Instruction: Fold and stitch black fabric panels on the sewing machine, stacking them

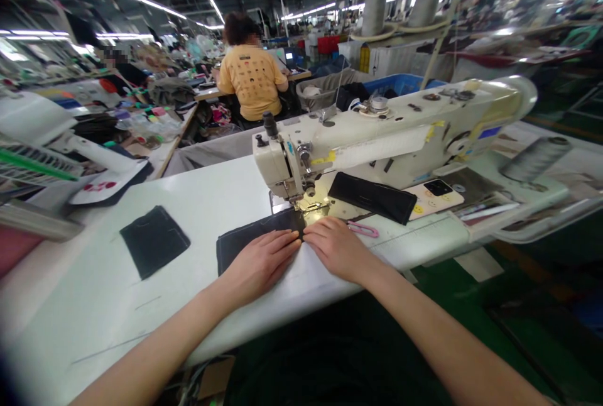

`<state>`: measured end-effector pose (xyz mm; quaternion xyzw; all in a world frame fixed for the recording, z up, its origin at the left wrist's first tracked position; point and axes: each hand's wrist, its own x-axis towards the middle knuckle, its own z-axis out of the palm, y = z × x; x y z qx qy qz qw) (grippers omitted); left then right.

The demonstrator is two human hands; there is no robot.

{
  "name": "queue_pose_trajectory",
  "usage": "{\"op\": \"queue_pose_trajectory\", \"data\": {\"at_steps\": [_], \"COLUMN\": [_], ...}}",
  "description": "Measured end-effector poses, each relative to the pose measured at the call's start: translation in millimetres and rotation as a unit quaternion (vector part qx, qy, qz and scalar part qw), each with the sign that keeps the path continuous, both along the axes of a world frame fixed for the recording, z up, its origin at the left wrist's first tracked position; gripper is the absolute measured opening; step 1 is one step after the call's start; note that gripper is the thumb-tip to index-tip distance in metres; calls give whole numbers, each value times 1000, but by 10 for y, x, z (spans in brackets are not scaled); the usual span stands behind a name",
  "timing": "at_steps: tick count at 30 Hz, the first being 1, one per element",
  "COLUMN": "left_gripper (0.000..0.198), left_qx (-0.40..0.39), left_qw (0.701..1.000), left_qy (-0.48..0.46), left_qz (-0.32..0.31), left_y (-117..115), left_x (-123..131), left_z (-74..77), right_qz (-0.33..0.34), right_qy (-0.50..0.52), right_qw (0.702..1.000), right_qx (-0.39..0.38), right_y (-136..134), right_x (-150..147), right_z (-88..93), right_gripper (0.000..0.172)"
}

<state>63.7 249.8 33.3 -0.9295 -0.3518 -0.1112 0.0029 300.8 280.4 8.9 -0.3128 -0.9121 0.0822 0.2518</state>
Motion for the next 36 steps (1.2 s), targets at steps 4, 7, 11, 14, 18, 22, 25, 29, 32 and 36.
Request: {"op": "queue_pose_trajectory", "data": {"at_steps": [4,7,11,14,18,22,25,29,32,36], "left_gripper": [32,34,34,34,34,34,34,35,35,36], "left_qx": [0,2,3,1,-4,-6,5,14,15,16], "left_qw": [1000,1000,1000,1000,1000,1000,999,999,999,999], "left_qy": [2,-3,0,1,-16,-24,-30,-24,-17,-13], "left_qz": [-2,5,24,27,23,18,20,26,24,29], "left_y": [19,68,216,367,542,602,591,579,584,595], "left_x": [0,-14,-52,-84,-108,-111,-116,-127,-127,-112], "left_z": [9,-9,-44,-44,-1,20,-9,-52,-53,-22], "right_qz": [4,0,-8,-25,-52,-59,-60,-63,-67,-68], "right_qy": [2,1,-8,-32,-62,-60,-48,-37,-21,-7], "right_qw": [1000,1000,1000,999,997,996,997,997,998,998], "right_qx": [0,0,7,12,13,15,9,1,-5,-14], "right_y": [44,90,193,290,385,395,347,257,221,224], "right_x": [-12,-28,-62,-98,-145,-152,-133,-114,-111,-108], "right_z": [-6,-15,-16,-1,26,29,21,14,1,-25], "right_gripper": [21,23,26,24,21,22,24,26,28,27]}}
